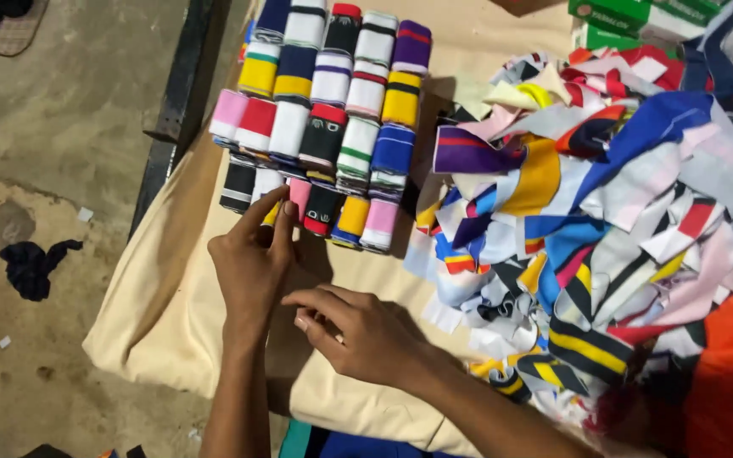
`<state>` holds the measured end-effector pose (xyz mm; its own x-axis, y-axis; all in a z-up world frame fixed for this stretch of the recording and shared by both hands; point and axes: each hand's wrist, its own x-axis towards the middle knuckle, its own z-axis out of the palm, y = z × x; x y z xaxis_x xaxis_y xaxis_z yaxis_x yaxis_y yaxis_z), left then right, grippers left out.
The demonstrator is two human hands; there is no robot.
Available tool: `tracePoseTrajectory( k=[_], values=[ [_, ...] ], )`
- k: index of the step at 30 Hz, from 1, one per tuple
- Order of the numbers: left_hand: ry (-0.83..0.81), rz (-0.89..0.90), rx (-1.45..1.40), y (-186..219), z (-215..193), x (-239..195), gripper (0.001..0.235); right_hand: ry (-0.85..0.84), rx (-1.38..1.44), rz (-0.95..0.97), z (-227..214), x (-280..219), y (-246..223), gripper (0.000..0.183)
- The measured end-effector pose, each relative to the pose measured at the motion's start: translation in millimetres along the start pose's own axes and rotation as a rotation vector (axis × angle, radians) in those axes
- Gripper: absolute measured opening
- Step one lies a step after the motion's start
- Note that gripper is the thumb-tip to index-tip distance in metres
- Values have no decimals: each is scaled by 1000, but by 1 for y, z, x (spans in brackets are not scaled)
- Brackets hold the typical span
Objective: The person folds a white sock with a black stripe and places it on a stack of other folded socks. They then pick up a red and white sock from a pile and fold it.
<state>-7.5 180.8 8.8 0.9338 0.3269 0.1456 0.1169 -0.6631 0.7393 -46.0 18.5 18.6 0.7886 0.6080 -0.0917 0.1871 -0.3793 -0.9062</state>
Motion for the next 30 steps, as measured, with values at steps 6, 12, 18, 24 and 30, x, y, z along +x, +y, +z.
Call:
tracePoseTrajectory(
  k=[6, 12, 18, 24, 30],
  values=[
    [71, 147, 12, 7, -3, -8, 16, 221, 77, -343, -52, -23, -21, 20],
    [-85, 408, -132, 41, 19, -36, 18, 487, -310, -122, -109, -90, -6, 19],
    [-441, 499, -410, 121, 55, -41, 39, 1021, -693, -75, -161, -142, 36, 19],
    [-585, 376, -278, 147, 143, -4, 76, 813, -611, 317, -191, -94, 85, 66],
    [-290, 626, -571, 172, 127, -33, 23, 964, -558, -190, -158, -111, 10, 16]
  ],
)
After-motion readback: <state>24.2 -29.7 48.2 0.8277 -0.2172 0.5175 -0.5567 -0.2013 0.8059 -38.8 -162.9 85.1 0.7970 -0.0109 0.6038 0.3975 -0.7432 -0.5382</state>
